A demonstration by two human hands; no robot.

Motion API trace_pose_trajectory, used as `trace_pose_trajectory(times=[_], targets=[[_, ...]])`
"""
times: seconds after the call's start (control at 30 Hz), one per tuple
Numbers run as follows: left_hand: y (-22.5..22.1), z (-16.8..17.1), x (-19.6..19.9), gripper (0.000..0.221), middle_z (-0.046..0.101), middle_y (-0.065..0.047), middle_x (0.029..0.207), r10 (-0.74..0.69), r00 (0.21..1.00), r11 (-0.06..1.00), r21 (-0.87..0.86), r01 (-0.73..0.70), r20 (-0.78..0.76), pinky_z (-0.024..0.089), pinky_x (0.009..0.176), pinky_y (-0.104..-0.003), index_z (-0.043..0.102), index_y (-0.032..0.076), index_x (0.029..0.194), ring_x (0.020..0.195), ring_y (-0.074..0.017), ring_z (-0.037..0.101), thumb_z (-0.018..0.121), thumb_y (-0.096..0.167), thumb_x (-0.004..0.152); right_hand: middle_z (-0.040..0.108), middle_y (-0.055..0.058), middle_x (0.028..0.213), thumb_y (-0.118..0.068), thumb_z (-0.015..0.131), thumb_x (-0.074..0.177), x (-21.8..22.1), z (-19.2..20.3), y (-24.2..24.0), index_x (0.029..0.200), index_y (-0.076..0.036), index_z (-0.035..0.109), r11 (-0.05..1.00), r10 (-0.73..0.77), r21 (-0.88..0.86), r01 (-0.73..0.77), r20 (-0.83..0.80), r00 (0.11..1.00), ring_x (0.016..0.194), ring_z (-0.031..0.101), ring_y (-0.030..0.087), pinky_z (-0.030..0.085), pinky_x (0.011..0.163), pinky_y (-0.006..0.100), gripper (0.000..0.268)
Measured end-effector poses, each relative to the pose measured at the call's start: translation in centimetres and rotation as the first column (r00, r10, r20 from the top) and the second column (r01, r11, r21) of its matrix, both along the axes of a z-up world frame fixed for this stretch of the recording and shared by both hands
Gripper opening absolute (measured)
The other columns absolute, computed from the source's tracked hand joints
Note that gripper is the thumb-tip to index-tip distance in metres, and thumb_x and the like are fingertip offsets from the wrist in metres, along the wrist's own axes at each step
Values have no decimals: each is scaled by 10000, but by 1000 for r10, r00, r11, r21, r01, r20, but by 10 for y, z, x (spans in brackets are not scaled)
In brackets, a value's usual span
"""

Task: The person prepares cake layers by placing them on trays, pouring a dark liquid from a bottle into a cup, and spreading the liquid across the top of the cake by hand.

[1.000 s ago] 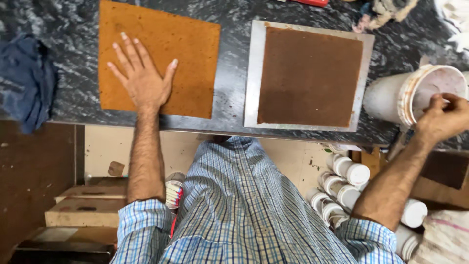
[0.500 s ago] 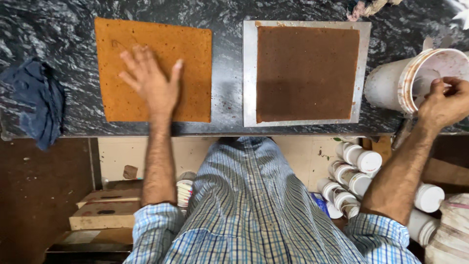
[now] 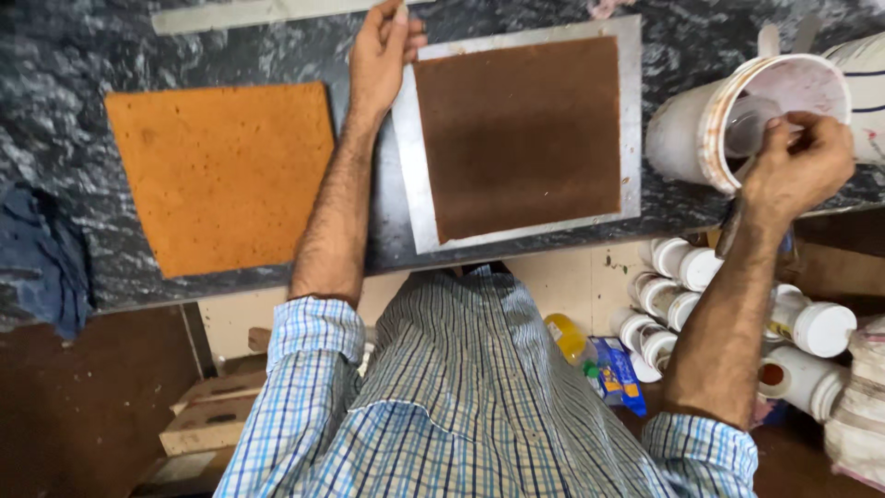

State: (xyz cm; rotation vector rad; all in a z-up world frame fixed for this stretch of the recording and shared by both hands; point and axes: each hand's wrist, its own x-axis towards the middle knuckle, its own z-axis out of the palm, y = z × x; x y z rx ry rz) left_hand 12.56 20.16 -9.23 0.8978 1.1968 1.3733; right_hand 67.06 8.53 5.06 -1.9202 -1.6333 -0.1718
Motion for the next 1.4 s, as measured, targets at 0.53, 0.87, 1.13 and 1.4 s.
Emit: trace_pose_trajectory(times=[0.53, 0.87, 1.13, 1.4], targets=[[61, 46, 100, 451, 734, -48, 1080, -634, 734, 773, -227, 592, -243, 589, 810, -242, 616, 20, 1269, 942, -98, 733, 596, 430, 1083, 610, 97, 937, 25, 800, 886, -32, 23, -5, 1040, -3, 762, 1000, -20, 21, 22, -92, 996, 772, 596, 226, 441, 696, 373, 161], [100, 25, 215, 363, 741, -69, 1054, -715, 656, 698, -198, 688, -240, 575, 806, -252, 702, 12, 1214, 962, -102, 754, 644, 341, 1072, 608, 95, 947, 18, 793, 983, -47, 47, -5, 1112, -7, 746, 1000, 14, 24, -8, -231, 973, 754, 606, 203, 455, 672, 361, 140], [64, 65, 165, 450, 730, -105, 1227, -615, 590, 733, -102, 673, -523, 550, 1012, -344, 614, -28, 1355, 1127, -189, 677, 681, 322, 1079, 593, 101, 944, 15, 781, 991, -50, 54, -4, 1151, -16, 737, 999, 38, 35, -28, -328, 944, 736, 617, 212, 448, 642, 366, 169], [-33, 138, 54, 582, 659, -157, 1414, -342, 337, 938, -295, 184, -877, 512, 1112, -426, 574, 35, 1458, 1303, -297, 638, 700, 440, 1059, 660, 88, 1044, -74, 781, 961, -50, 56, 0, 1097, -72, 783, 998, 7, -65, -13, -97, 995, 878, 685, 280, 532, 728, 400, 136]])
